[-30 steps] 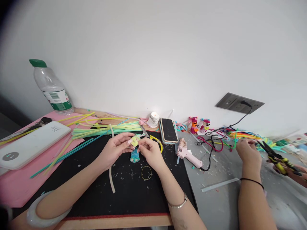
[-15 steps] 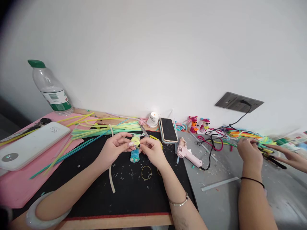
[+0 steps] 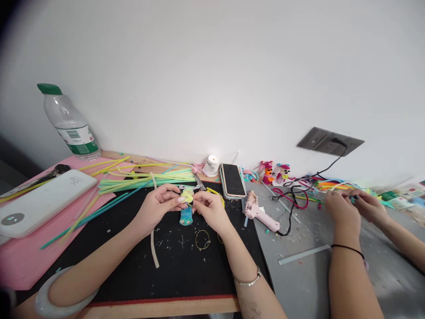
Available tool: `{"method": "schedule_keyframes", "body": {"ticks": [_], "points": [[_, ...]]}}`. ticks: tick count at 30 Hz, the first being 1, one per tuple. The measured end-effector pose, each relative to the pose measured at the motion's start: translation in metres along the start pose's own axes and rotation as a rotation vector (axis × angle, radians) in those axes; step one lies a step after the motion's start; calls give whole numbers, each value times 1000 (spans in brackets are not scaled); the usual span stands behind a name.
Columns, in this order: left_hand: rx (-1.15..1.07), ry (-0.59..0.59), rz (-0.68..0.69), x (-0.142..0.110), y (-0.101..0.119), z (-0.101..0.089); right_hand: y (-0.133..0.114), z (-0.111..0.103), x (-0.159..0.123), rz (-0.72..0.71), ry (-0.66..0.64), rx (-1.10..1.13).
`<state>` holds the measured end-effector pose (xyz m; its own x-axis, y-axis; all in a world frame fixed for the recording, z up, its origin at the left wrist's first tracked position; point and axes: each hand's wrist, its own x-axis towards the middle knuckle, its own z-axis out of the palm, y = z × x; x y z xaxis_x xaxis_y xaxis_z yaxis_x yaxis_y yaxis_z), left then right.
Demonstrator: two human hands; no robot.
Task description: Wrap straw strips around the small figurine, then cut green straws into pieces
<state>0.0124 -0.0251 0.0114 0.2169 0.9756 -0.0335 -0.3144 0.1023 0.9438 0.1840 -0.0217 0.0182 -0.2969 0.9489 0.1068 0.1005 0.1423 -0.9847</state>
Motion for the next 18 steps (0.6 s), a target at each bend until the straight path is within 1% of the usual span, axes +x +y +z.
{"method": "schedule_keyframes", "body": {"ticks": [5, 10, 14, 18], "points": [[-5, 0, -27, 1, -1, -1, 3, -4, -1, -33, -11, -80], [-17, 24, -48, 1, -3, -1, 5, -9, -1, -123, 14, -246], [-22, -25, -56, 2, -4, -2, 5, -11, -2, -181, 11, -342], [29, -90, -54, 3, -6, -3, 5, -12, -1, -226, -25, -399]]}}
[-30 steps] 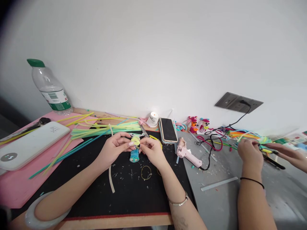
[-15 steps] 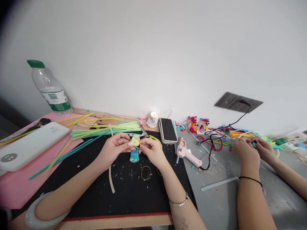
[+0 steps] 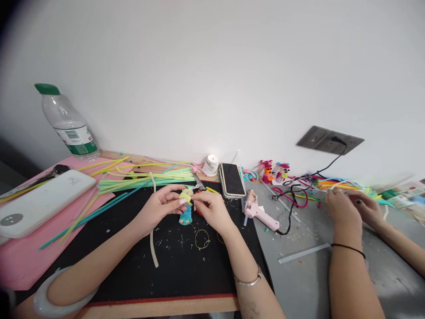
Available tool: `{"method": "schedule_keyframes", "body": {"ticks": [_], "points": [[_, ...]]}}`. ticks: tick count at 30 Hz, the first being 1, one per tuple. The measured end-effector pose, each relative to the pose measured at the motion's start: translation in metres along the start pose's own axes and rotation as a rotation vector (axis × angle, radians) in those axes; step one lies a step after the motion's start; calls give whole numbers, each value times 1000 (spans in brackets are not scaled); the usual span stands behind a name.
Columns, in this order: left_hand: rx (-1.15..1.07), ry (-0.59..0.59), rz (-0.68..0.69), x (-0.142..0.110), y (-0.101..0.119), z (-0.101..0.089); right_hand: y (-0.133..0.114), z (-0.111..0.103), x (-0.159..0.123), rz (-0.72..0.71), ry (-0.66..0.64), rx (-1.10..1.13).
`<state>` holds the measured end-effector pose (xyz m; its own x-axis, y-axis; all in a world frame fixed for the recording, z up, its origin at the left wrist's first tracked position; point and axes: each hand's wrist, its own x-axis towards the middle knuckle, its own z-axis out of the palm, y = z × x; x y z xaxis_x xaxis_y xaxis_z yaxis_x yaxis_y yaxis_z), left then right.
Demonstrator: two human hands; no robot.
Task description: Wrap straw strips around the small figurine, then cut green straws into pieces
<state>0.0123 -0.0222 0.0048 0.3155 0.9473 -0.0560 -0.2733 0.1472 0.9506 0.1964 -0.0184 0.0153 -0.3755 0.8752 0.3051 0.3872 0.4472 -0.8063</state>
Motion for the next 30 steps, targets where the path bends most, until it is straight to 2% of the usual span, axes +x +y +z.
{"method": "schedule_keyframes", "body": {"ticks": [4, 14, 21, 30], "points": [[22, -5, -16, 1, -2, -1, 1, -1, 0, -18, -37, -59], [-125, 60, -83, -2, -1, 0, -4, -3, 0, -97, -34, -122], [-202, 7, -111, 0, -1, -1, -2, -5, 1, -135, 23, -139], [-176, 18, -110, 1, -4, -3, 0, -3, 1, -88, 18, -126]]}}
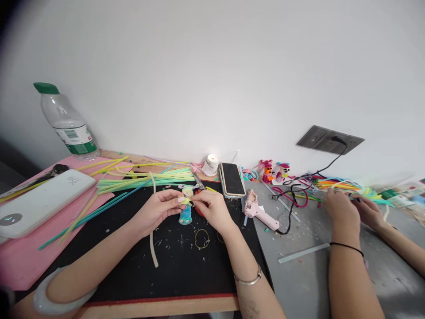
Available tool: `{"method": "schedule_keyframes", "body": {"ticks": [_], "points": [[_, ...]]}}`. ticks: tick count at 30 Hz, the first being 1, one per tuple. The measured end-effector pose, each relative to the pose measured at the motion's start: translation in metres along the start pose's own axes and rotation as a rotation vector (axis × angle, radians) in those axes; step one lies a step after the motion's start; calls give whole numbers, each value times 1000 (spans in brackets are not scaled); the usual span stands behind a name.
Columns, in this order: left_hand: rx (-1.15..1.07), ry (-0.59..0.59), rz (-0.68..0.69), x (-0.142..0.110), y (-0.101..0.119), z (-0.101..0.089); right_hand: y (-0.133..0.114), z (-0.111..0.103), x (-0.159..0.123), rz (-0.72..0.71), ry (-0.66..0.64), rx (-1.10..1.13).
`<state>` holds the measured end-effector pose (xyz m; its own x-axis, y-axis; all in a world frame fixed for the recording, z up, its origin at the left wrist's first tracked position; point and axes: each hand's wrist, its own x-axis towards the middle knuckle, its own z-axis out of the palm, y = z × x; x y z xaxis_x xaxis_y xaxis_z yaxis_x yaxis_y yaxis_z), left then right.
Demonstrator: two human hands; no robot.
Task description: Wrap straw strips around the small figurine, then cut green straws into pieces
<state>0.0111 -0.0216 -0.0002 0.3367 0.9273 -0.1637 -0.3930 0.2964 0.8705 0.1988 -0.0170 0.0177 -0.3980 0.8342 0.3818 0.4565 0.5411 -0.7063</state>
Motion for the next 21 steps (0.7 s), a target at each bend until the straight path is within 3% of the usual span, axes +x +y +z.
{"method": "schedule_keyframes", "body": {"ticks": [7, 17, 21], "points": [[10, 57, 33, 2, -1, -1, -2, 2, -1, 195, 28, 150], [190, 157, 187, 4, 1, 0, -4, 8, -3, 172, 23, 84], [198, 151, 183, 1, 4, 1, -3, 12, -2, 260, 51, 345]]}}
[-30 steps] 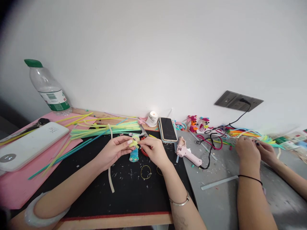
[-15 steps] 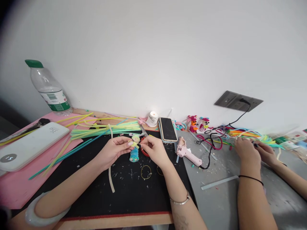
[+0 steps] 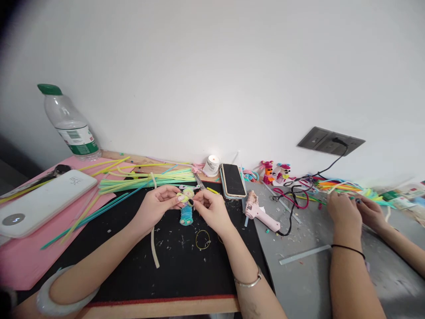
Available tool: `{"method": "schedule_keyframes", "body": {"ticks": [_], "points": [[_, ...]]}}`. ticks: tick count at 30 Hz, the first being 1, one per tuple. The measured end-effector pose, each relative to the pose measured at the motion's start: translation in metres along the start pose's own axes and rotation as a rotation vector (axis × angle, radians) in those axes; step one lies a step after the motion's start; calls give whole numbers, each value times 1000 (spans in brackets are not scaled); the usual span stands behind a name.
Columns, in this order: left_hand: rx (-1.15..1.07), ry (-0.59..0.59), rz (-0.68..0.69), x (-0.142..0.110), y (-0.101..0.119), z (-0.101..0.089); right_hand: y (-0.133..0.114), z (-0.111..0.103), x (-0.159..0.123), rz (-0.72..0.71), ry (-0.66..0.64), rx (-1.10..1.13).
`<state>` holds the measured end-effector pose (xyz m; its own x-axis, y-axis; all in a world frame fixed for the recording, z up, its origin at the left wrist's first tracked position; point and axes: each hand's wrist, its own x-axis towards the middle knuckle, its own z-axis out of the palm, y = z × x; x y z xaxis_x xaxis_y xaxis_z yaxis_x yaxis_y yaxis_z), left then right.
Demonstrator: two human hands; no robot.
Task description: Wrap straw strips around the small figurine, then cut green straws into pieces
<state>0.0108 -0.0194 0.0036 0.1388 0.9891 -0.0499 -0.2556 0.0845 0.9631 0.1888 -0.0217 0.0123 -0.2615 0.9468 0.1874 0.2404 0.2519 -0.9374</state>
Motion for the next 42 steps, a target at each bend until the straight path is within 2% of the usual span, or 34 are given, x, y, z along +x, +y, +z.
{"method": "schedule_keyframes", "body": {"ticks": [3, 6, 16, 25, 37, 42], "points": [[-9, 0, -19, -1, 2, 1, -1, 1, 1, 57, 3, 249], [-22, -5, -32, -1, 2, 2, -1, 0, 2, 64, -16, 337], [-53, -94, -74, -2, -3, 2, 0, 3, 1, 68, -36, 291], [-81, -177, -69, -3, -3, 3, 3, 2, 2, 103, -20, 420], [-78, -127, -109, -4, -3, 0, 3, -1, 1, 163, -47, 505], [-80, -124, -91, -3, -5, 0, 2, 1, 2, 113, -38, 459]]}}
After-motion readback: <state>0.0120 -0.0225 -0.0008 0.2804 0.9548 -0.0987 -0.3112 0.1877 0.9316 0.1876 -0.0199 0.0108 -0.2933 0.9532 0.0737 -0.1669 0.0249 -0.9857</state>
